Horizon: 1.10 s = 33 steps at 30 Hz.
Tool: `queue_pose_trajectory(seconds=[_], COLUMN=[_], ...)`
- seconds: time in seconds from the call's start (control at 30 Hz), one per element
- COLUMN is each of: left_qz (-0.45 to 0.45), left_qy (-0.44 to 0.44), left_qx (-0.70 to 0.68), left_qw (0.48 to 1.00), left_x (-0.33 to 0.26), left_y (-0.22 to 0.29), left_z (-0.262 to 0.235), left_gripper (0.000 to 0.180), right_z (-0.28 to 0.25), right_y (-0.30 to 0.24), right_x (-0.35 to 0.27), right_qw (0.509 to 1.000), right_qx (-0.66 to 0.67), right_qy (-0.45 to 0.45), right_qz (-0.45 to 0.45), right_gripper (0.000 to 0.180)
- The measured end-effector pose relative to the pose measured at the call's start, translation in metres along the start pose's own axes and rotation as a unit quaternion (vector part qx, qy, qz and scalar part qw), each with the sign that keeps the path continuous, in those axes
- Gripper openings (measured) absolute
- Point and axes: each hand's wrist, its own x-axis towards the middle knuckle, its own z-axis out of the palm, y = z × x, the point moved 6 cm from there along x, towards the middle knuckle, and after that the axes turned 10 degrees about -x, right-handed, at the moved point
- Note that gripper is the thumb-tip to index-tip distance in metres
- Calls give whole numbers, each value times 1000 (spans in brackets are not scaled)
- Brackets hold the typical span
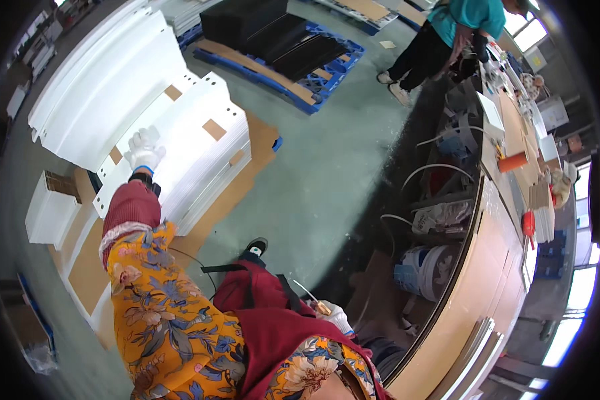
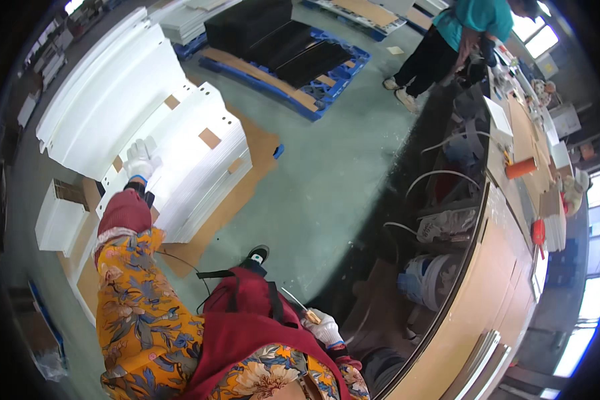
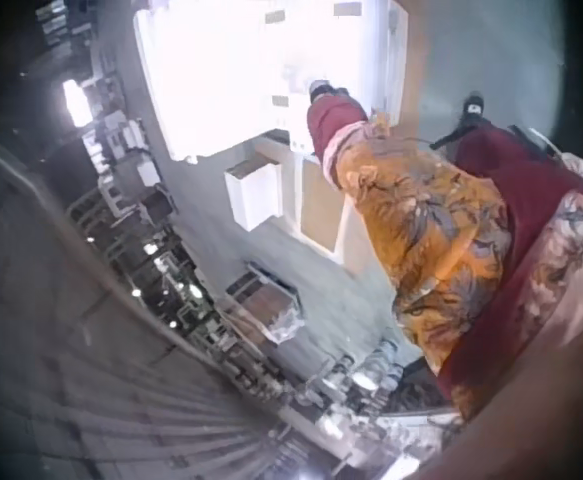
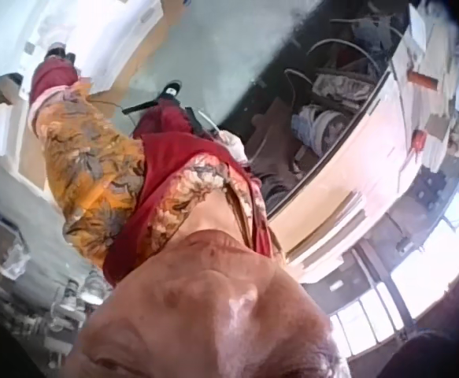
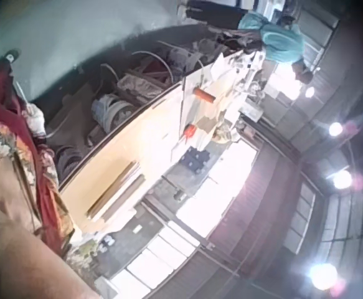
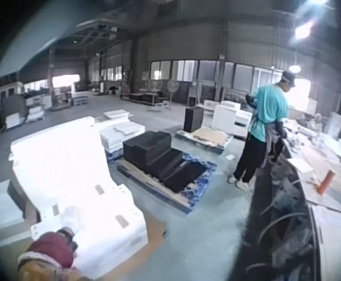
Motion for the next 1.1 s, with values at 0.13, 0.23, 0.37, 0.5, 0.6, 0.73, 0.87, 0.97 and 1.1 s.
queue_pose_trajectory(seconds=[0.13, 0.23, 0.37, 0.5, 0.6, 0.73, 0.87, 0.97, 1.1], left_qz=[1, -31, 8, 63, 166, 235, 226, 250, 289], left_qy=[-35, -150, -168, -9, 93, 77, 14, 10, -20], left_qx=[-26, -23, -32, -37, -38, 43, 96, 108, 77], left_qw=[999, 988, 985, 997, 981, 968, 969, 962, 954], left_x=[39, 39, 46, 20, -16, -70, -115, -150, -182], left_y=[-20, -2, -15, 5, 15, 47, 60, 62, 48], left_z=[13, -21, -15, -30, -44, -57, -49, -54, -53], left_gripper=[87, 80, 70, 67, 66, 63, 60, 58, 64], right_z=[25, 15, 13, 5, -3, -16, -27, -50, -47], right_y=[-56, -109, -148, -217, -253, -266, -257, -217, -208], right_x=[42, 48, 72, 83, 94, 96, 73, 89, 49], right_qw=[986, 997, 994, 994, 962, 944, 938, 938, 964], right_qx=[156, -41, -86, -38, -192, -196, -280, -304, -220], right_qy=[-44, 10, 4, 46, 124, 209, 148, 158, 14], right_qz=[-32, -58, -73, -87, -151, -164, -144, -53, -149], right_gripper=[30, 24, 22, 23, 32, 36, 38, 42, 33])
